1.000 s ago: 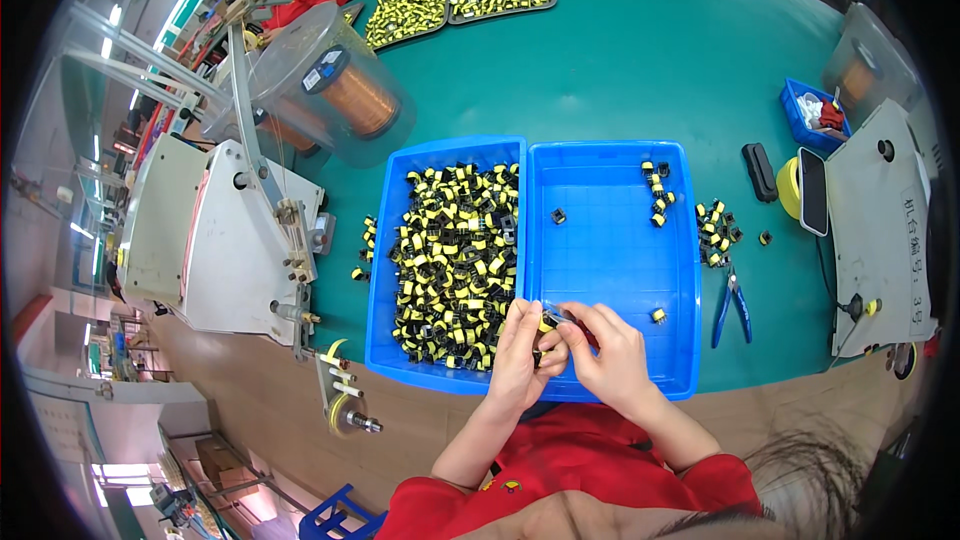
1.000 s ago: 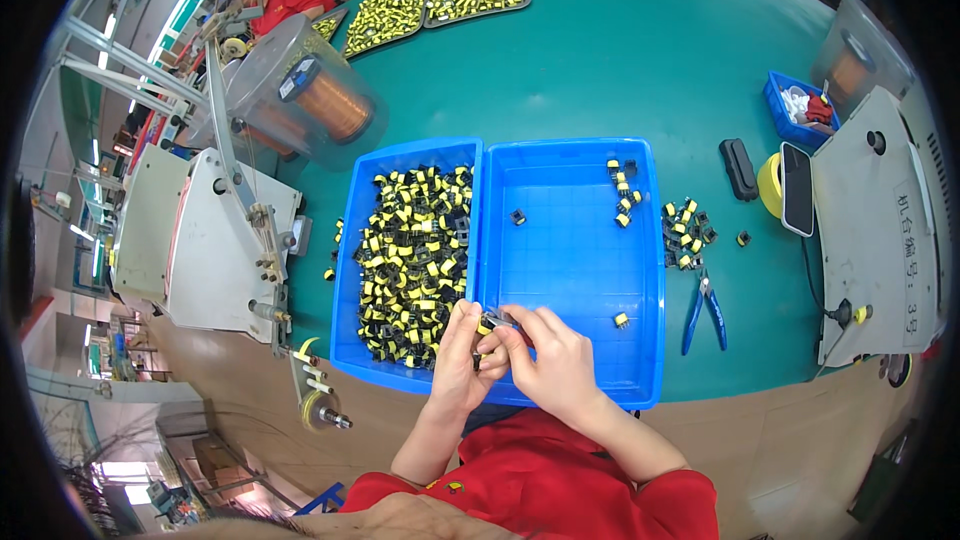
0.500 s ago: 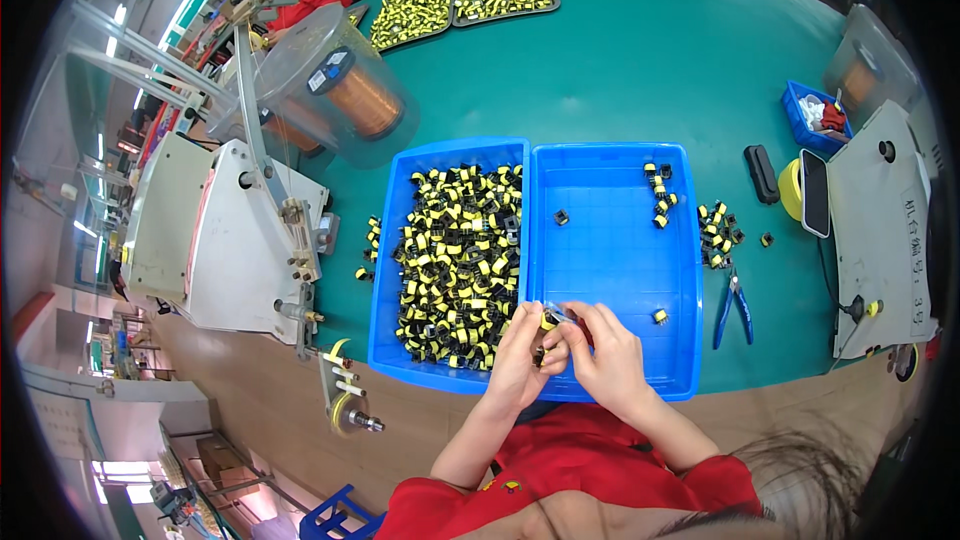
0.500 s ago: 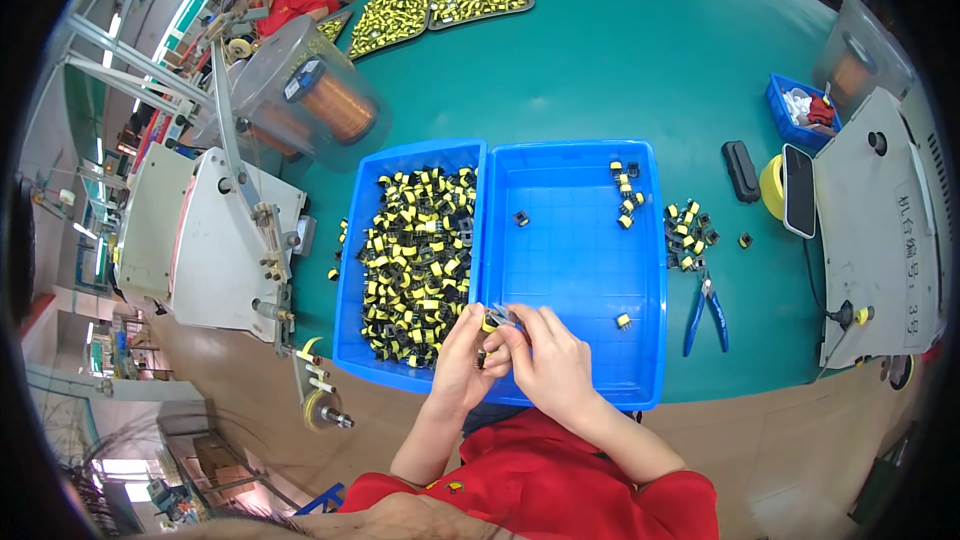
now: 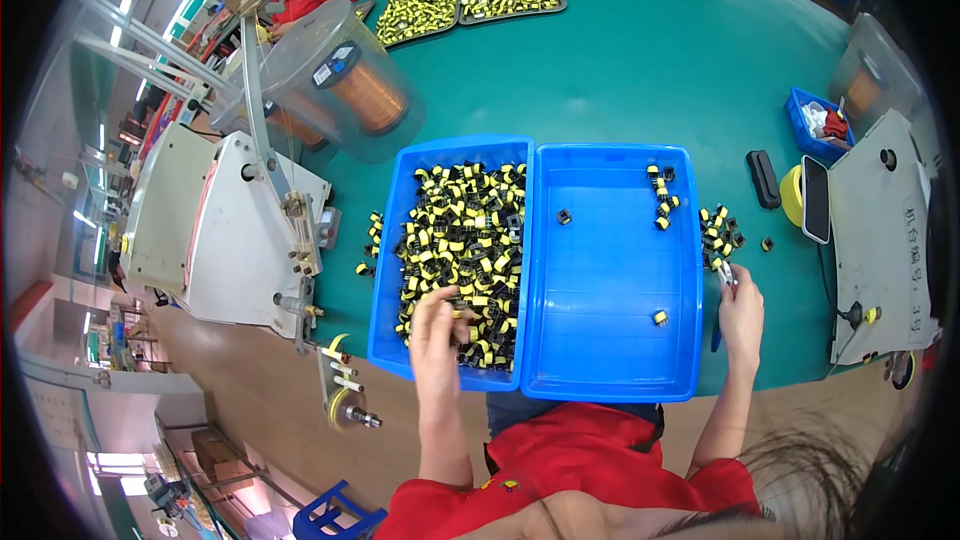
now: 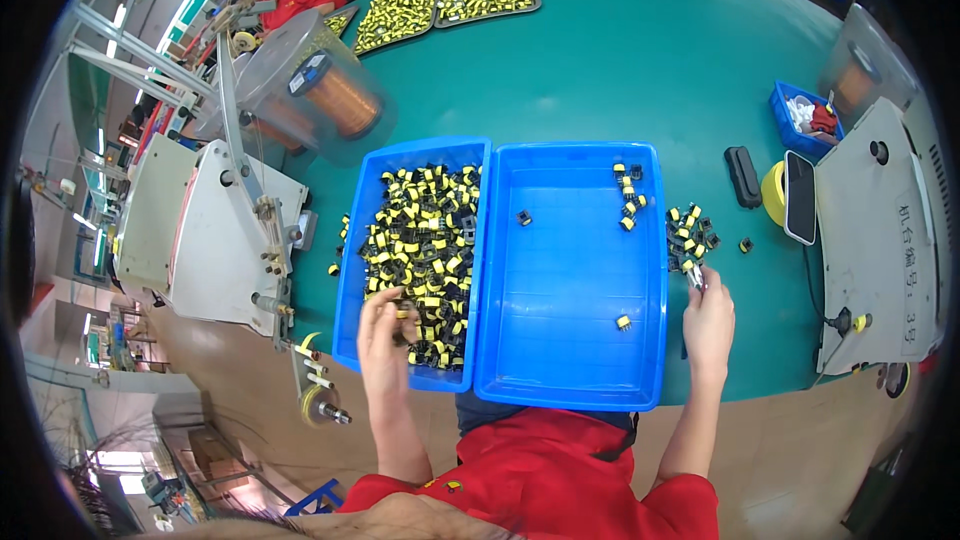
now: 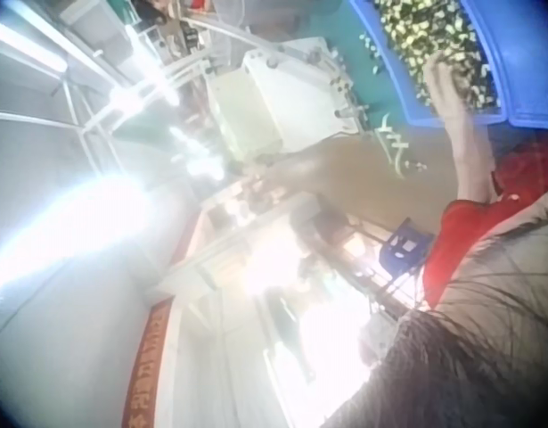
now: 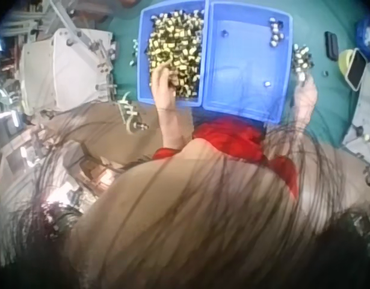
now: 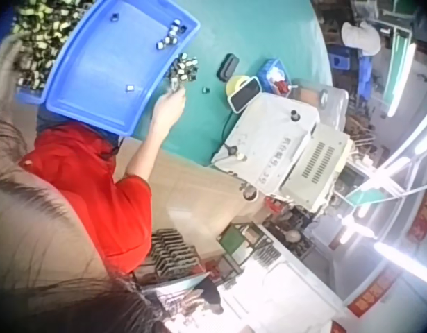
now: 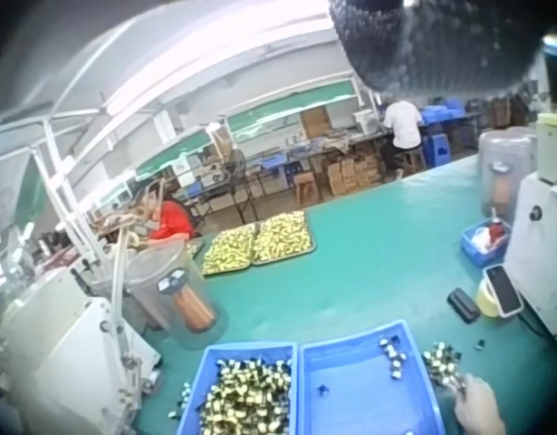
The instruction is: Assembling small electronic components and placing them into sorting bins on a production floor.
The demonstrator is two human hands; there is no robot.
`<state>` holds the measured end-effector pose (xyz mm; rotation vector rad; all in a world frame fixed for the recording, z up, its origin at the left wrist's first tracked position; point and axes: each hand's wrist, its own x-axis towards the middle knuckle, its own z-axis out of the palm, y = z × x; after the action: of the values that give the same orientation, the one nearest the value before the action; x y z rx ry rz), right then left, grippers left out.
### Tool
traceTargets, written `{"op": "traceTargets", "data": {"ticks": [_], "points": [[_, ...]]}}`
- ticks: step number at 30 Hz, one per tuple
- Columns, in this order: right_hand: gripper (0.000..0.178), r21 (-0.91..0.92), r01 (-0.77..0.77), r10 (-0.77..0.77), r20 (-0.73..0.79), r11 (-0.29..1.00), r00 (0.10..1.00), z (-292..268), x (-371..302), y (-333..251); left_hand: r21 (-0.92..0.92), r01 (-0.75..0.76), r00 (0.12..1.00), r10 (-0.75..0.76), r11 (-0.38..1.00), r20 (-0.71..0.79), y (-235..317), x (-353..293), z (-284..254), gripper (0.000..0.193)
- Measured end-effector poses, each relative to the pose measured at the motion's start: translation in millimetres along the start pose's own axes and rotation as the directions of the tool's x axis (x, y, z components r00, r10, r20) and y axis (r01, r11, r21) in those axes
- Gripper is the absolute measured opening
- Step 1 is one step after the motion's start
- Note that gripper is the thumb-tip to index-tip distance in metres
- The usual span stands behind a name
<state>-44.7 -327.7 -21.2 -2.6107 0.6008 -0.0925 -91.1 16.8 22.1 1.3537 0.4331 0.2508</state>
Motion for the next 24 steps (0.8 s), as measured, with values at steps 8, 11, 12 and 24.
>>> {"op": "traceTargets", "data": {"ticks": [8, 11, 12, 24], "points": [[0.032, -0.258, 0.156, -0.215, -0.218, 0.954, 0.952, 28.6, -1.8, 32.9, -0.005, 0.065, 0.997, -0.065, 0.998, -0.034, 9.1, 13.2, -47.6, 0.033], [0.055, -0.335, -0.179, 0.195, 0.017, 0.925, 0.981, 26.9, -1.4, 37.7, -0.393, 0.213, 0.974, -0.16, 0.895, 0.163, 10.4, 11.0, -50.4, 0.044], [0.055, -0.336, -0.179, 0.195, 0.016, 0.925, 0.981, 25.8, -4.4, 38.0, -0.527, 0.299, 0.943, -0.16, 0.796, 0.293, 7.9, 10.6, -49.5, 0.047], [0.046, -0.288, -0.12, 0.086, -0.13, 0.95, 0.988, 4.0, -22.9, 15.2, -0.264, 0.346, 0.872, -0.204, 0.9, 0.446, 4.0, -3.3, 16.8, 0.05]]}}
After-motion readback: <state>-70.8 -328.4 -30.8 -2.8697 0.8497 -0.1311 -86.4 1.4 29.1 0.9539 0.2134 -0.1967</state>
